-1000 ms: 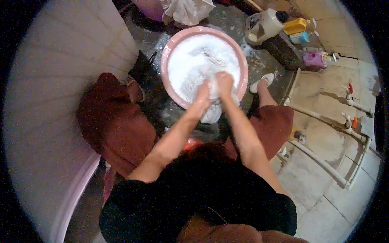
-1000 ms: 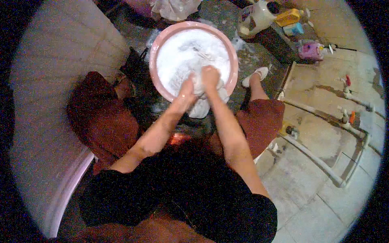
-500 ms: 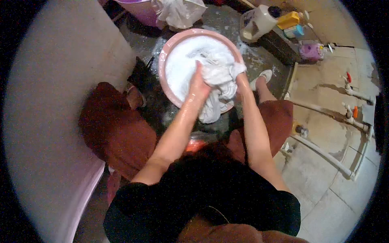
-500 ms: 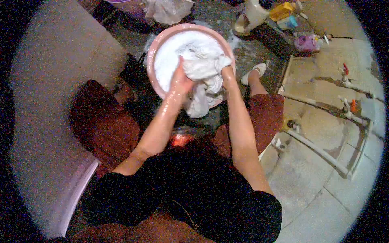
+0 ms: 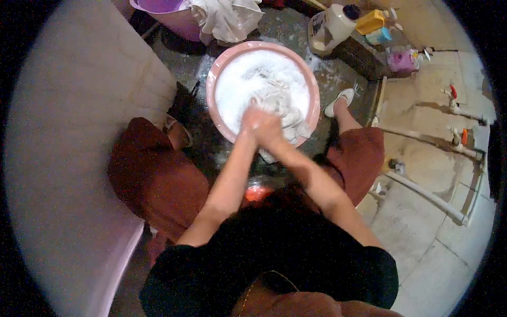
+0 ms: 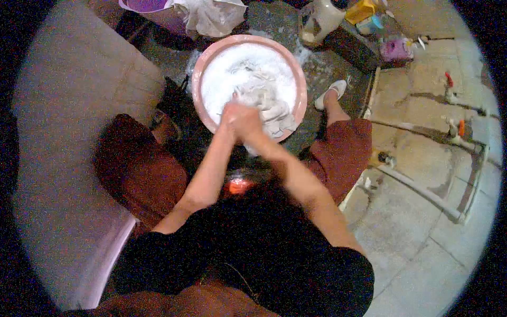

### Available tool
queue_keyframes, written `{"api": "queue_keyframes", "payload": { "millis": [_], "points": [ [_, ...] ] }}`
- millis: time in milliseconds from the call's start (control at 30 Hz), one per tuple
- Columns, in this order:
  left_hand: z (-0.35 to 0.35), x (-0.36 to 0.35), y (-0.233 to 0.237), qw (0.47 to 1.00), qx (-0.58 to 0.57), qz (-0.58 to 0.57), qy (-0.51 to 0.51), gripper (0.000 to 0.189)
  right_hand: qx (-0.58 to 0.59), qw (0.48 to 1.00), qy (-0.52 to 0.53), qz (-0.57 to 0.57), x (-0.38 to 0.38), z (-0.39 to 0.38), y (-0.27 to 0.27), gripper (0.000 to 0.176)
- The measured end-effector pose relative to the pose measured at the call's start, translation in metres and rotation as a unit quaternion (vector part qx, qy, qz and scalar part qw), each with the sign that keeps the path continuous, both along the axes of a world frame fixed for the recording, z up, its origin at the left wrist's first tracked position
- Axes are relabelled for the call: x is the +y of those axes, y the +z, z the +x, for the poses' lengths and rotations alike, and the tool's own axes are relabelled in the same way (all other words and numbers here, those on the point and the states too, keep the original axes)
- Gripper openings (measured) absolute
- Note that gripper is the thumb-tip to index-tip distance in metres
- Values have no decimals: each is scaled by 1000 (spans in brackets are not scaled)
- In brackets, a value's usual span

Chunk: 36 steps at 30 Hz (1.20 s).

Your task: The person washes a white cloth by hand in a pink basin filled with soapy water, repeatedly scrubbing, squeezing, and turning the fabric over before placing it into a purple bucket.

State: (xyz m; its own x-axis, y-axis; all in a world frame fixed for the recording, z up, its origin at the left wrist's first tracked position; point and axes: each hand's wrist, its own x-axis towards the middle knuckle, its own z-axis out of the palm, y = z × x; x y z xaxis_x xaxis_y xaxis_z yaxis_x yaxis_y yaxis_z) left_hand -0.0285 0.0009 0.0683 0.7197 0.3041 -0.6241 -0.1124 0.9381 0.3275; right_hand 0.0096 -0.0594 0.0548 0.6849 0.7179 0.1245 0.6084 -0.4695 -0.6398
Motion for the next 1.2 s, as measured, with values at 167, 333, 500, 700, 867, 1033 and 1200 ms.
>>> {"api": "queue_keyframes", "payload": {
  "millis": [167, 333, 500, 700, 867, 1033, 1200],
  "points": [
    [-3, -5, 14, 996, 86, 8, -24, 35, 83, 981, -166, -61, 4, 24, 10, 27],
    [-23, 10, -43, 997, 12, -24, -75, 45, 22, 998, -61, 21, -4, -55, 22, 40],
    [1, -26, -17, 998, 64, 11, 4, 37, 118, 969, -213, -26, -6, 25, 11, 40],
    [-13, 3, -66, 984, -95, -144, -54, 53, 106, 991, 28, 77, -10, -40, 27, 28],
    [1, -5, 9, 994, 7, 30, -104, 46, 559, 810, -178, 21, -37, 87, -31, 30],
    [-14, 37, 61, 583, 146, 714, -359, 58, 625, 759, -144, 110, -38, 89, 18, 42],
    [-3, 26, 68, 684, -43, 684, -249, 56, 589, 773, -226, 64, -16, 51, 66, 54]
  ]
}}
